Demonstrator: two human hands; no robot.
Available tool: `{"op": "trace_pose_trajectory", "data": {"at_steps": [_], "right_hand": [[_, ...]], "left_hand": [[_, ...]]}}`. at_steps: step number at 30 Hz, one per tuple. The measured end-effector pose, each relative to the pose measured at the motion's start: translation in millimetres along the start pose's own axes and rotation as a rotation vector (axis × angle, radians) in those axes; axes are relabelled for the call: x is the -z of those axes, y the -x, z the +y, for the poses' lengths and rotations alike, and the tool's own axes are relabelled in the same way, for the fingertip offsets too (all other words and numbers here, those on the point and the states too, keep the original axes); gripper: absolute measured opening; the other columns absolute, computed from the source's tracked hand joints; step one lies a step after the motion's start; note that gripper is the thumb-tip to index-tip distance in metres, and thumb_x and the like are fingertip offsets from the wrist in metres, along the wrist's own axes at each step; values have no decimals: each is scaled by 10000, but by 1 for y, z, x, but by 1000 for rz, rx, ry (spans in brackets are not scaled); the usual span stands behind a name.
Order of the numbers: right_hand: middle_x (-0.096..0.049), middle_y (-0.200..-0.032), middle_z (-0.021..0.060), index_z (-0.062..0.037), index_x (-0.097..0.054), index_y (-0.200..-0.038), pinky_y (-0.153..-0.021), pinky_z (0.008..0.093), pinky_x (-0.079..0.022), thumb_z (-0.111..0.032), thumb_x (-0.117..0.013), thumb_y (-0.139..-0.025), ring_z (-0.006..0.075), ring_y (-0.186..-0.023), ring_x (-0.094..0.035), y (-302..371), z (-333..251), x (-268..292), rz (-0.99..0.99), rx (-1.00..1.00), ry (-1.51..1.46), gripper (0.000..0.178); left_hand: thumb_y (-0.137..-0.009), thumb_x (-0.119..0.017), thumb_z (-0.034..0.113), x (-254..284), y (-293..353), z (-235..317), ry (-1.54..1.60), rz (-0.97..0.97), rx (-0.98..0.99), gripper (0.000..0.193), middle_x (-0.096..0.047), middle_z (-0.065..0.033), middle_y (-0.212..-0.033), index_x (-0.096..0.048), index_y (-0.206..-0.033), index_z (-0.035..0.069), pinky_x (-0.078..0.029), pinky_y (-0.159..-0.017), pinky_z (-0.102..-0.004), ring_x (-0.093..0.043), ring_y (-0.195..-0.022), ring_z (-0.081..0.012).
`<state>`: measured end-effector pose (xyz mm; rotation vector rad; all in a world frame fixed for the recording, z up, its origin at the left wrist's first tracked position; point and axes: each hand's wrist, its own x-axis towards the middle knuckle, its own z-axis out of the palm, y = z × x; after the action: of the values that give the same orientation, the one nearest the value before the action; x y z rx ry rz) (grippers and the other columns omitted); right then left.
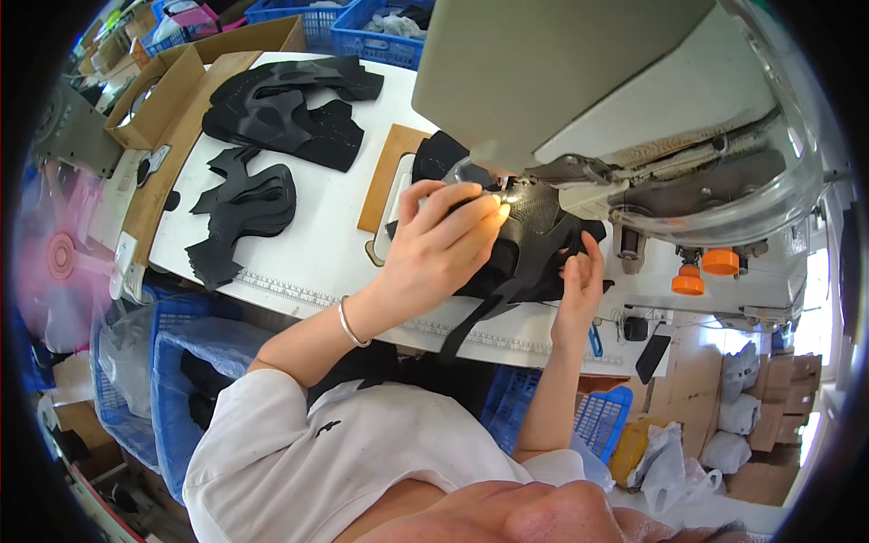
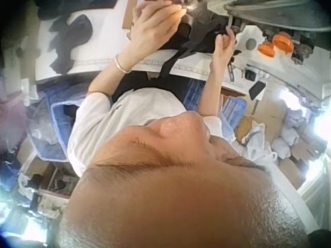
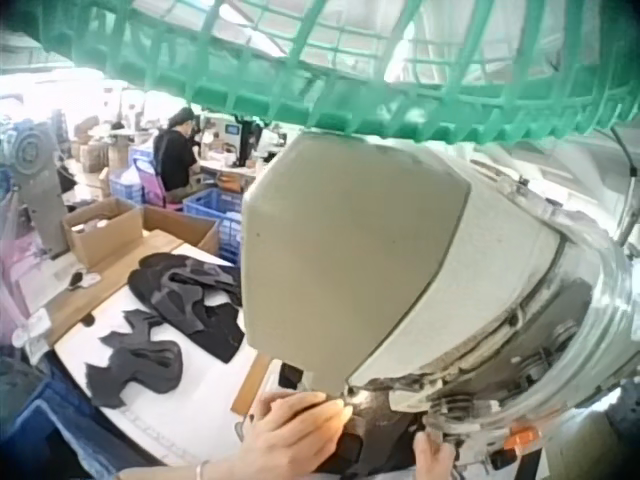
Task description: The person stitches shoe upper components together using a sewing machine, repeatedly aligning and feeding the fabric pieces beneath the needle.
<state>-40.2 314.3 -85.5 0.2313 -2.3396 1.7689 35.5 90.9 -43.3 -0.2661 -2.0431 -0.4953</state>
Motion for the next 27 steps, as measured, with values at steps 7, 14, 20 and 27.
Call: {"op": "trace_pose_trajectory", "data": {"at_steps": [7, 14, 20, 27], "right_hand": [[-602, -1126, 72, 11, -526, -1218, -911, 287, -437, -58, -656, -899, 140, -912, -582, -20, -54, 26, 183, 222, -44, 351], [-601, -902, 138, -22, -368, -1223, -525, 282, -570, -167, -580, -960, 207, -638, -666, 42, -38, -21, -232, -100, -482, 367], [-595, -844, 99, -4, -392, -1142, -531, 302, -584, -119, -557, -965, 217, -672, -685, 38, -50, -45, -247, -228, -761, 268], [-537, -757, 3, -32, -490, -910, -685, 333, -613, -50, -592, -932, 83, -673, -593, 35, -43, -42, -189, -140, -706, 106]], "left_hand": [[-745, -737, 75, 0, -2, 9, 182, 80, 394, 281, -580, -86, -1055, -657, -1014, 82, -445, -780, -360, -555, -936, -258], [-774, -751, 110, -6, 2, 2, 319, 30, 478, 328, -633, -69, -910, -613, -1063, 44, -462, -691, -333, -556, -783, -226], [-785, -757, 104, -2, 3, 1, 467, 27, 594, 298, -672, -75, -939, -639, -1047, 24, -468, -724, -305, -591, -802, -209], [-815, -739, 89, 5, -3, 2, 565, -35, 689, 253, -680, -52, -937, -649, -1042, 23, -464, -763, -272, -561, -813, -150]]}}
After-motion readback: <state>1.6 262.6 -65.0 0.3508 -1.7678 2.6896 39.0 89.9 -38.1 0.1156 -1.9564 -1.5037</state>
